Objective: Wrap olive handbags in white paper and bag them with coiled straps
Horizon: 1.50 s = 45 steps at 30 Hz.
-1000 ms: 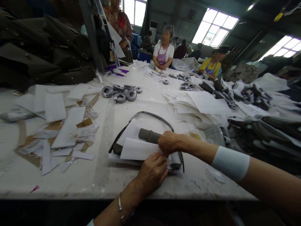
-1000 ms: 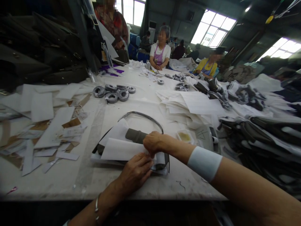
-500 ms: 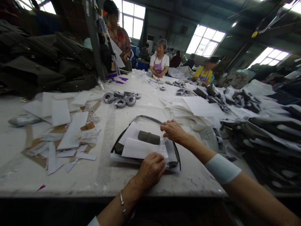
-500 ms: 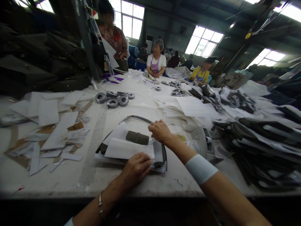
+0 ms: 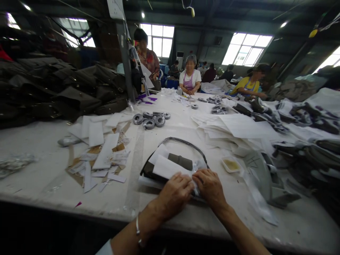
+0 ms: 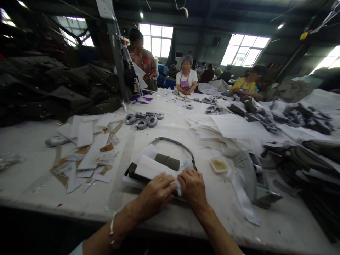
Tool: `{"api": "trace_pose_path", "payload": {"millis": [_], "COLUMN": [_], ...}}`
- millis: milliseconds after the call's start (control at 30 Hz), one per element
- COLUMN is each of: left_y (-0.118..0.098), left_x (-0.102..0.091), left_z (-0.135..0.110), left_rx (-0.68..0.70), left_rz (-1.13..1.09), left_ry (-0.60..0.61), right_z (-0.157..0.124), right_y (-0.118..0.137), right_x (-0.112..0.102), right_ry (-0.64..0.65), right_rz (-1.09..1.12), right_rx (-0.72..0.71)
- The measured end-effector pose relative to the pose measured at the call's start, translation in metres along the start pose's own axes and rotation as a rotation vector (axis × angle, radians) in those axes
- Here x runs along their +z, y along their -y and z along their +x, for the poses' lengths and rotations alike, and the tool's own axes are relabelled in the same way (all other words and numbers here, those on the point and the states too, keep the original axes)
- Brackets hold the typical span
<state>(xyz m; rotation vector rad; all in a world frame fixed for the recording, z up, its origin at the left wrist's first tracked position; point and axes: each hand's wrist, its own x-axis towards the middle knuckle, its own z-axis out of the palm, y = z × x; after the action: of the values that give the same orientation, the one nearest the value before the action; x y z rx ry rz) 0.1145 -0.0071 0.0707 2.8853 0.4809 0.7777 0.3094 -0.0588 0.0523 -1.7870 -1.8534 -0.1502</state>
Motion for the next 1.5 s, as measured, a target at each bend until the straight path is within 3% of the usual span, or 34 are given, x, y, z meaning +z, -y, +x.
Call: {"api": "trace_pose_path", "payload": {"millis": [133, 200, 267, 333, 467, 567, 633, 800, 900, 967, 1167, 1300, 1400, 1500], "left_y": [0.055, 0.076, 0.081, 0.069, 0.019, -0.013, -0.024, -0.019, -0.013, -0.011, -0.022, -0.033, -0.036, -0.032], "left_x": [-0.047, -0.054, -0.051, -0.041, -0.023, -0.023, -0.029, -0.048, -0.043, -0.034, -0.014, -0.007, -0.008, -0.017], "left_z": [-0.030, -0.043, -0.052, -0.054, -0.047, -0.040, -0.035, -0.028, -0.033, -0.039, -0.050, -0.051, -0.047, -0.036], "left_rx": [-0.217, -0.251, -0.298, -0.369, -0.496, -0.497, -0.465, -0.414, -0.330, -0.352, -0.571, -0.577, -0.530, -0.584], "left_rz": [0.199, 0.128, 0.049, 0.021, 0.072, 0.081, 0.080, 0.145, 0.110, 0.067, -0.033, -0.035, -0.064, -0.164], "left_ry": [-0.050, -0.015, -0.022, -0.050, -0.072, -0.014, 0.043, 0.057, 0.023, -0.021, -0.150, -0.241, -0.218, -0.132], "right_z": [0.002, 0.002, 0.004, 0.008, 0.014, 0.010, 0.003, -0.009, -0.010, -0.009, -0.005, -0.001, -0.003, -0.009], "right_y": [0.004, 0.005, 0.003, -0.004, -0.014, -0.008, 0.001, 0.004, -0.001, -0.003, 0.003, 0.009, 0.013, 0.016], "right_x": [-0.002, -0.002, -0.004, -0.011, -0.030, -0.033, -0.028, -0.018, -0.021, -0.023, -0.024, -0.026, -0.023, -0.017], "right_ry": [-0.022, -0.020, -0.009, 0.017, 0.086, 0.134, 0.191, 0.282, 0.339, 0.344, 0.271, 0.187, 0.142, 0.114], "right_rz": [-0.018, -0.041, -0.061, -0.065, 0.045, 0.212, 0.275, 0.344, 0.368, 0.368, 0.440, 0.465, 0.389, 0.234], "right_rx": [-0.005, -0.009, -0.014, -0.021, -0.048, -0.127, -0.175, -0.168, -0.197, -0.211, -0.098, -0.013, -0.072, -0.176]}}
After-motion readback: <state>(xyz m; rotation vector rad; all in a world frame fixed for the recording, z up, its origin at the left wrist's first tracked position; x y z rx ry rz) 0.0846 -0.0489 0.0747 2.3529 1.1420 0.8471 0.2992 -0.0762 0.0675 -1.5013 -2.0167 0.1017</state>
